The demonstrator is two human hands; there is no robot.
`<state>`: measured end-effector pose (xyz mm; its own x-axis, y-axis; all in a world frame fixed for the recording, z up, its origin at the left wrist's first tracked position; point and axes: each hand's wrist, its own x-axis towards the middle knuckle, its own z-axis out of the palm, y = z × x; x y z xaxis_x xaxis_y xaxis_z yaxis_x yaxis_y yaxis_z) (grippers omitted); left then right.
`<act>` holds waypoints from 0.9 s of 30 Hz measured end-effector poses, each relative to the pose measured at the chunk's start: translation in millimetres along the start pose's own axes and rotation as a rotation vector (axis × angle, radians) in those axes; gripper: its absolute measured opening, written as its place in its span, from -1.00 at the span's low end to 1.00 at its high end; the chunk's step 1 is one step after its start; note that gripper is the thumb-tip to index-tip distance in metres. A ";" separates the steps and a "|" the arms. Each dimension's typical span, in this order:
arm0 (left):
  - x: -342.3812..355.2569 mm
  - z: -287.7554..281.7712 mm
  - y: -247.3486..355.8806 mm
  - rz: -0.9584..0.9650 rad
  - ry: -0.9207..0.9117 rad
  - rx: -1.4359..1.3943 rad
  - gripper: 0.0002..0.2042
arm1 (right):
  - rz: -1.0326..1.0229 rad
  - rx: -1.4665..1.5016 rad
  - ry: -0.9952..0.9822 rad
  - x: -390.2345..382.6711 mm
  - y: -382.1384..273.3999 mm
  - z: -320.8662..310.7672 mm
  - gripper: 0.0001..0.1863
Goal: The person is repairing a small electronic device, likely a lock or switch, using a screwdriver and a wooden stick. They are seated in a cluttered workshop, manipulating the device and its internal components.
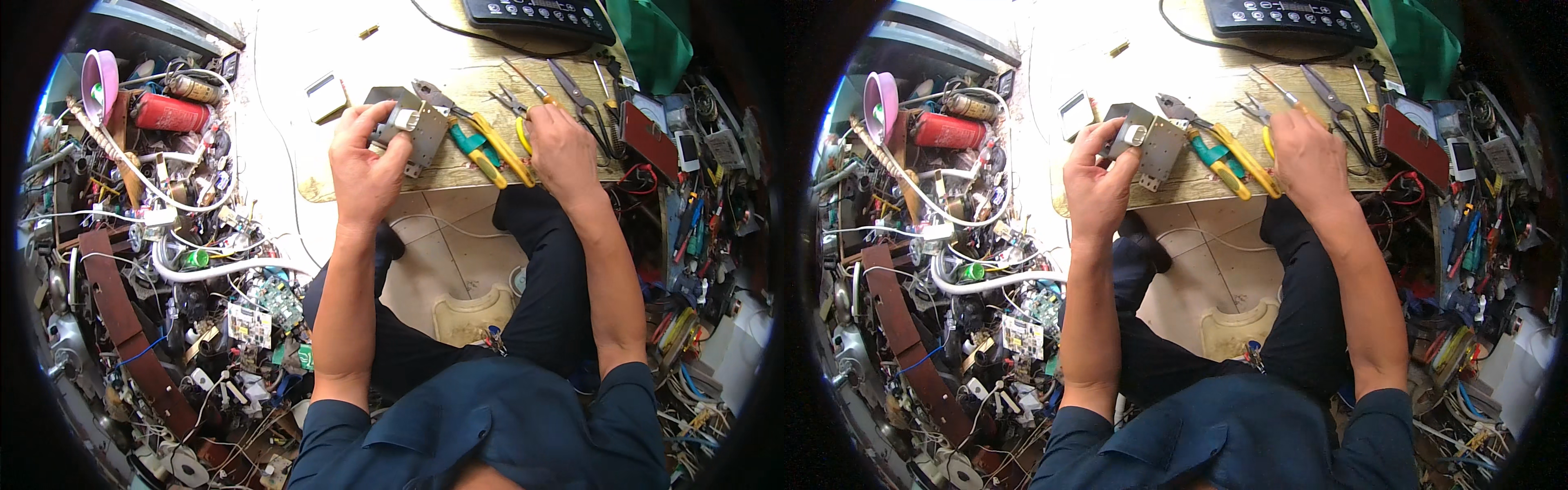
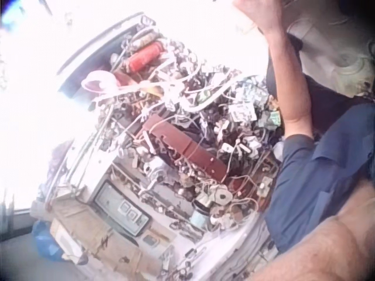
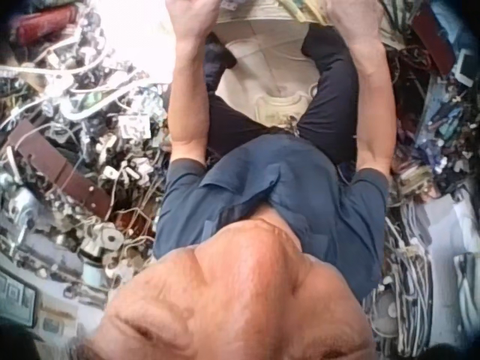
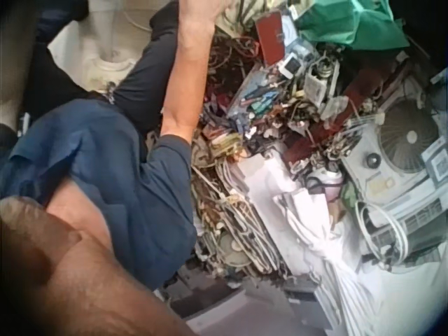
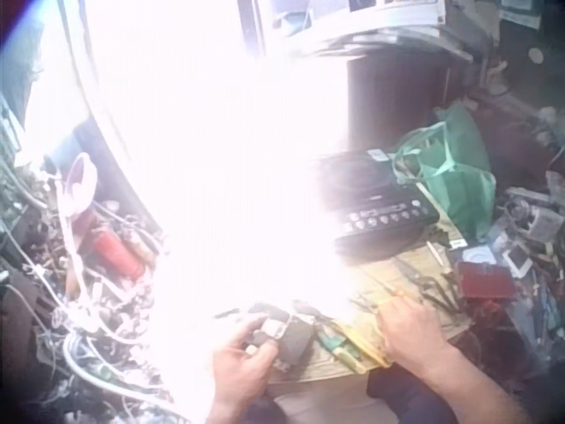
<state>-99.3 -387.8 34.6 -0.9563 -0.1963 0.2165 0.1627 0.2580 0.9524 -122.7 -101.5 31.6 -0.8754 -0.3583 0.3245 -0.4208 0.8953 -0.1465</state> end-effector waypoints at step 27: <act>-3.3 -0.9 -0.2 -0.035 -0.013 -0.060 -0.67 | -0.135 0.606 0.181 24.9 -106.9 -26.4 -0.80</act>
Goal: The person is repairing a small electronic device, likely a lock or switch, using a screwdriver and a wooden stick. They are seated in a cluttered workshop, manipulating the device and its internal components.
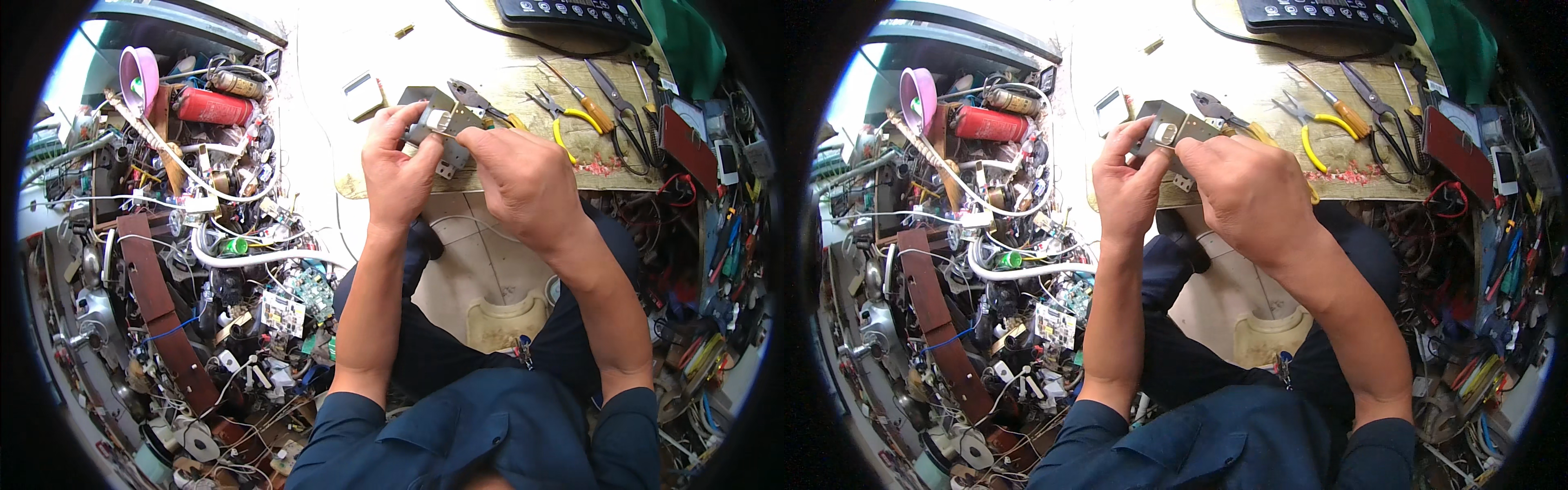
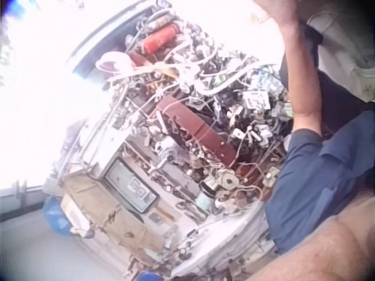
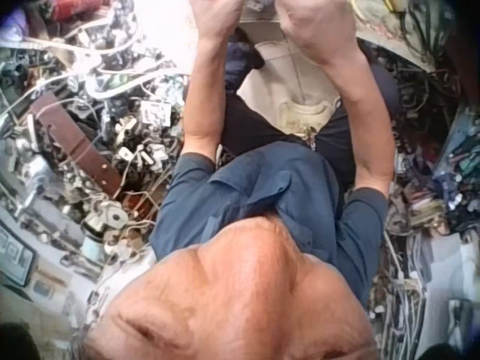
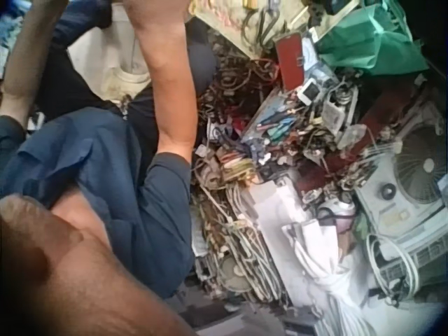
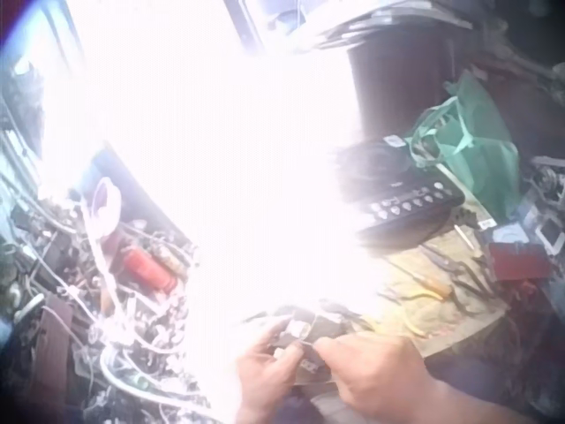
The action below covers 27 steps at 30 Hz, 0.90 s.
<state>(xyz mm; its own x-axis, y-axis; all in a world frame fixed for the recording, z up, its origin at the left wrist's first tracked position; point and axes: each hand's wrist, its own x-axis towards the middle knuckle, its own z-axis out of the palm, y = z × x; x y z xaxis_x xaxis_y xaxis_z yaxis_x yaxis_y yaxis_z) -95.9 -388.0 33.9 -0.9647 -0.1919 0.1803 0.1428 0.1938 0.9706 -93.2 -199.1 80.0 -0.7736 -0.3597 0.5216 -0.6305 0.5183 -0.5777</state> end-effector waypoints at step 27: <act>3.2 3.5 -1.2 0.101 0.074 0.037 -0.70 | -0.092 -0.458 -0.196 22.8 -27.0 2.3 -0.90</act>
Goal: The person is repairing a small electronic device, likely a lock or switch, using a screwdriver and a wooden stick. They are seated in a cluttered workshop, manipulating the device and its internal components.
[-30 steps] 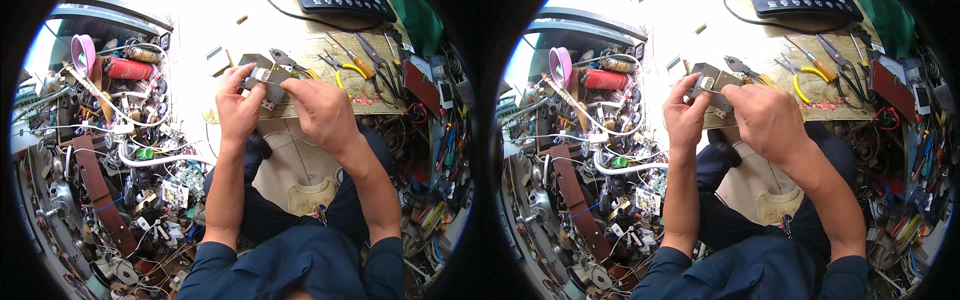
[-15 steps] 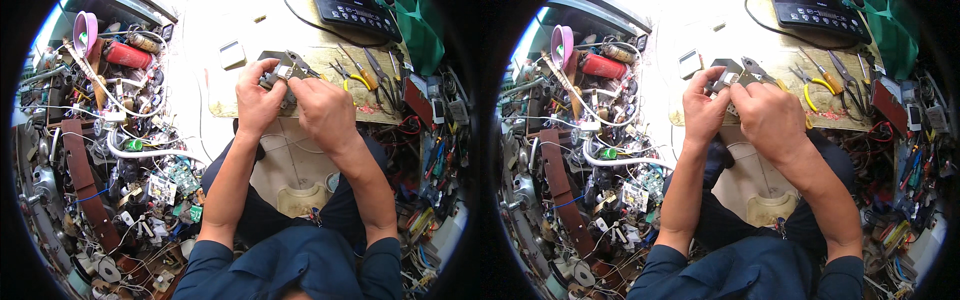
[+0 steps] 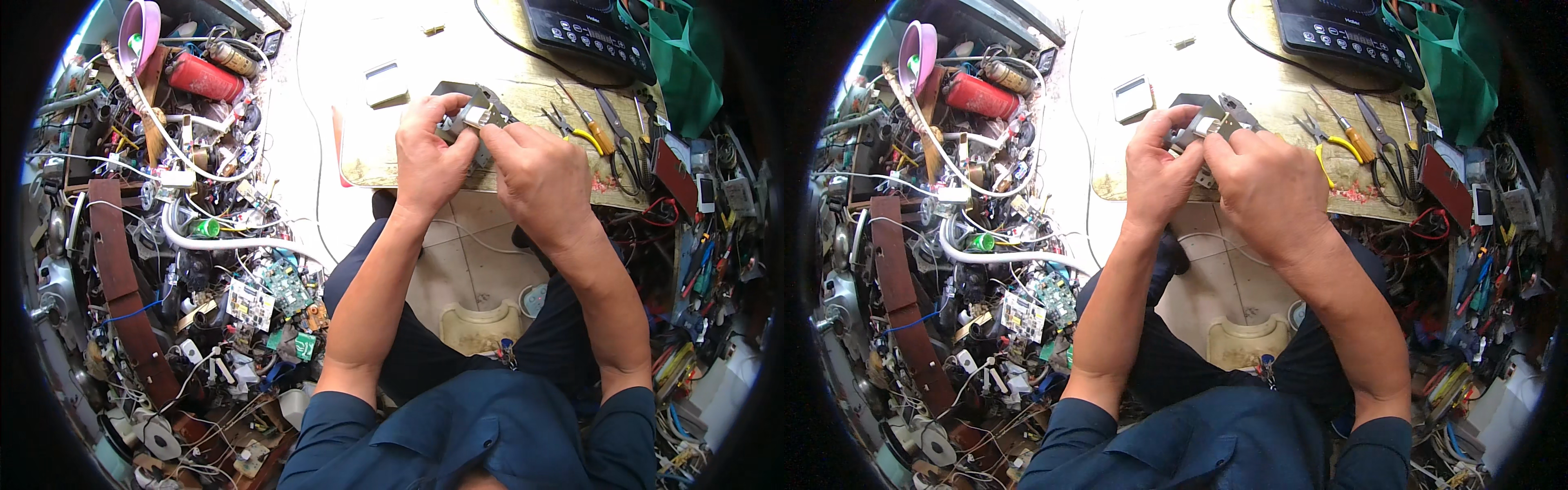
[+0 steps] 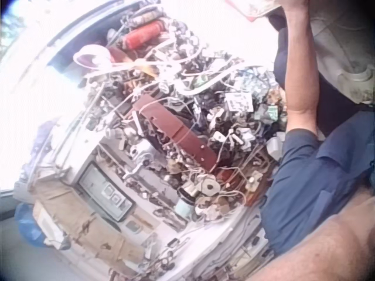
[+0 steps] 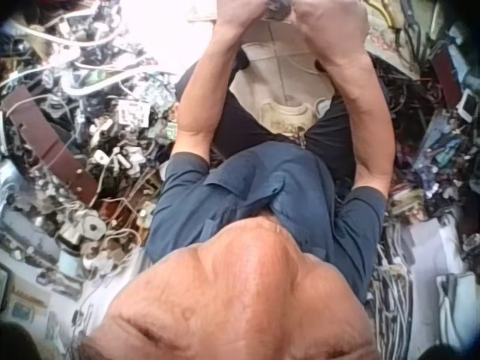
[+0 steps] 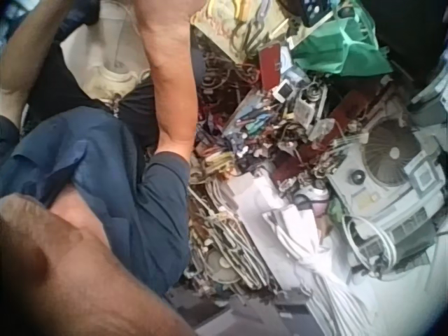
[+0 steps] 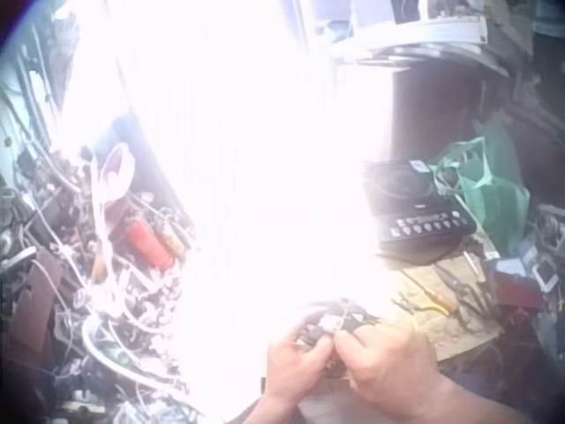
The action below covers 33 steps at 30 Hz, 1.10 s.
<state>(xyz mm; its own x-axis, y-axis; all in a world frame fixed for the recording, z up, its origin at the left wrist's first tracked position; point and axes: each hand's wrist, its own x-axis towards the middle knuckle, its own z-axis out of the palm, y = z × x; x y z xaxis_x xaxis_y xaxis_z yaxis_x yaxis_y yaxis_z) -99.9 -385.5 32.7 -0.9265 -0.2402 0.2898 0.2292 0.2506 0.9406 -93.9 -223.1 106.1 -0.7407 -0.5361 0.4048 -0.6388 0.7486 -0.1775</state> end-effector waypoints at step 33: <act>-5.8 5.9 1.2 0.046 0.106 0.117 -0.70 | -0.338 -0.224 -0.145 34.8 -2.3 -13.4 -0.97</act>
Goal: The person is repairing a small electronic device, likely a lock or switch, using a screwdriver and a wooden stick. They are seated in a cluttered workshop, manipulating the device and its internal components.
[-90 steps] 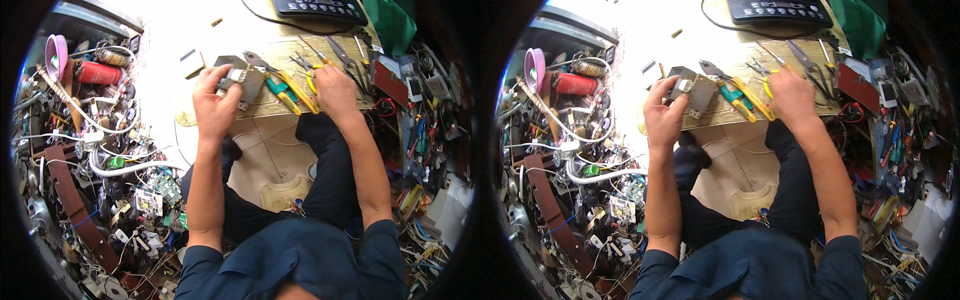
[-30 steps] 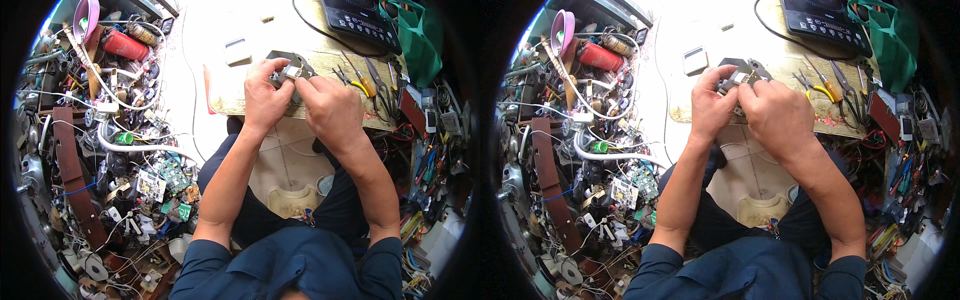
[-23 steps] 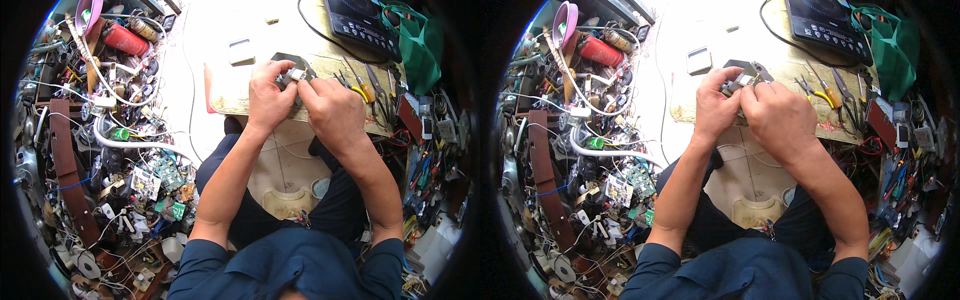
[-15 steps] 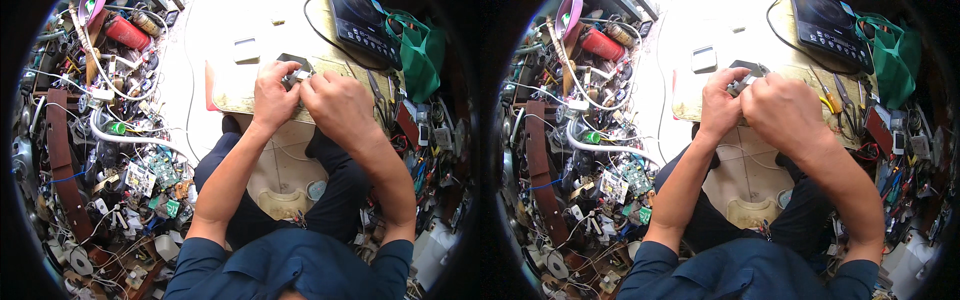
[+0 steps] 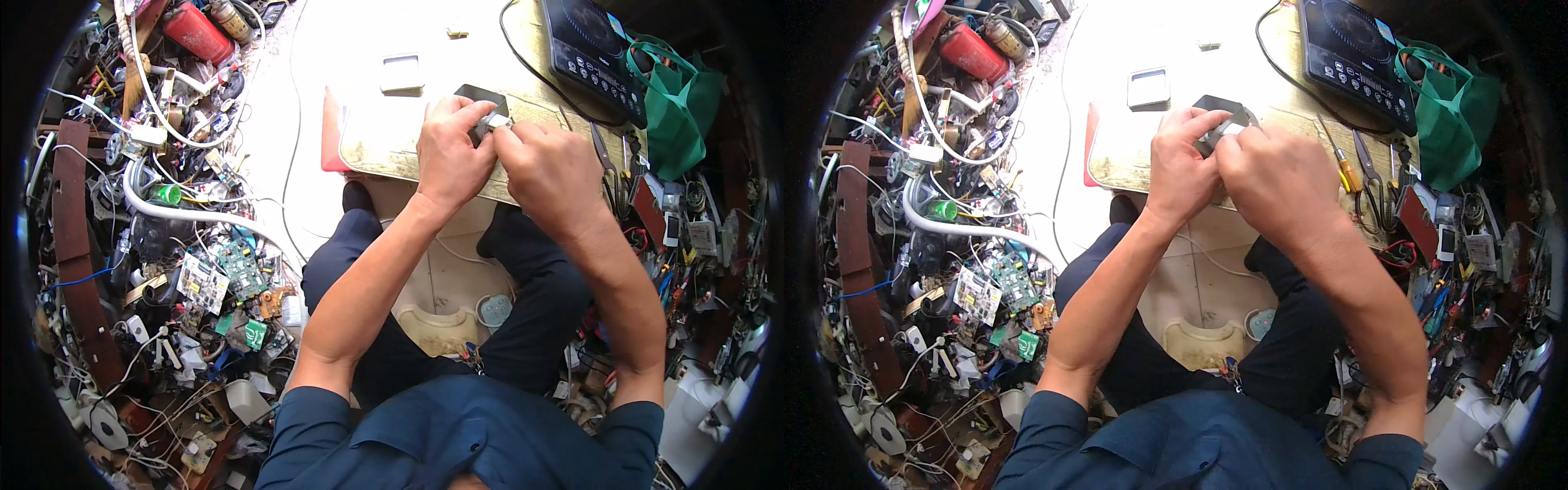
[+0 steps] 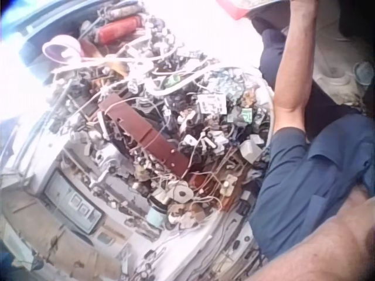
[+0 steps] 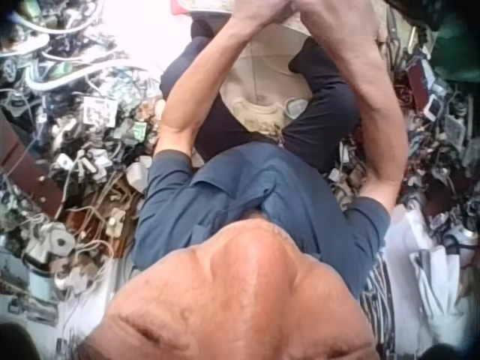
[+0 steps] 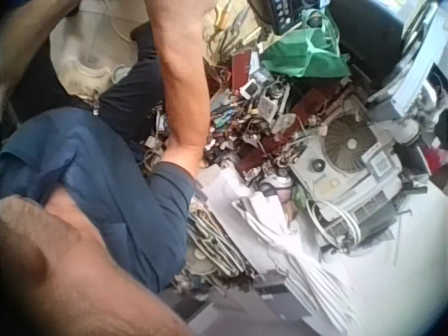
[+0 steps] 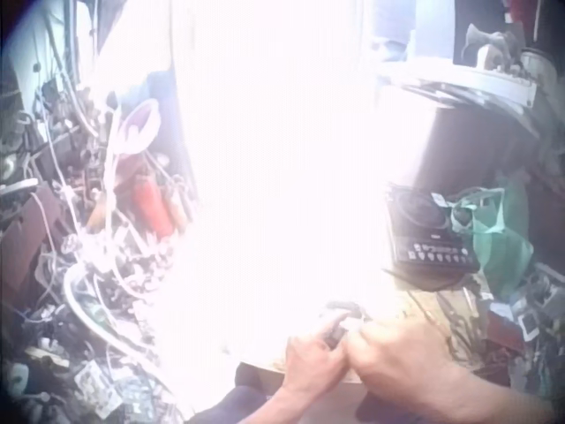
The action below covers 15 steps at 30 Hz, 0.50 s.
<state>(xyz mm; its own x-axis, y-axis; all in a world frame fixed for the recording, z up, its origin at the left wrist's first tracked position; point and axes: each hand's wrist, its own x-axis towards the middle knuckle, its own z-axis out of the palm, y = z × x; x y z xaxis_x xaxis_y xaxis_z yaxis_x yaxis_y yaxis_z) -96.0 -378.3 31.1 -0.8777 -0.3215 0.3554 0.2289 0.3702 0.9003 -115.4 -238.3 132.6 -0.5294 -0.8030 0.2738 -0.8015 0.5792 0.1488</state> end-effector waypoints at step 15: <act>-1.1 1.1 -2.4 -0.020 0.016 0.038 -0.69 | -0.089 -0.050 -0.091 14.1 1.2 -0.2 -0.96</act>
<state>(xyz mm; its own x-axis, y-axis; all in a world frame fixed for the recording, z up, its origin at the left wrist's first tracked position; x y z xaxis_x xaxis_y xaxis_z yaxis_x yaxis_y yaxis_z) -96.0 -377.9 28.3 -0.8751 -0.3428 0.3417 0.1952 0.3961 0.8972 -123.8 -248.9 136.7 -0.4814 -0.8597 0.1708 -0.8327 0.5094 0.2168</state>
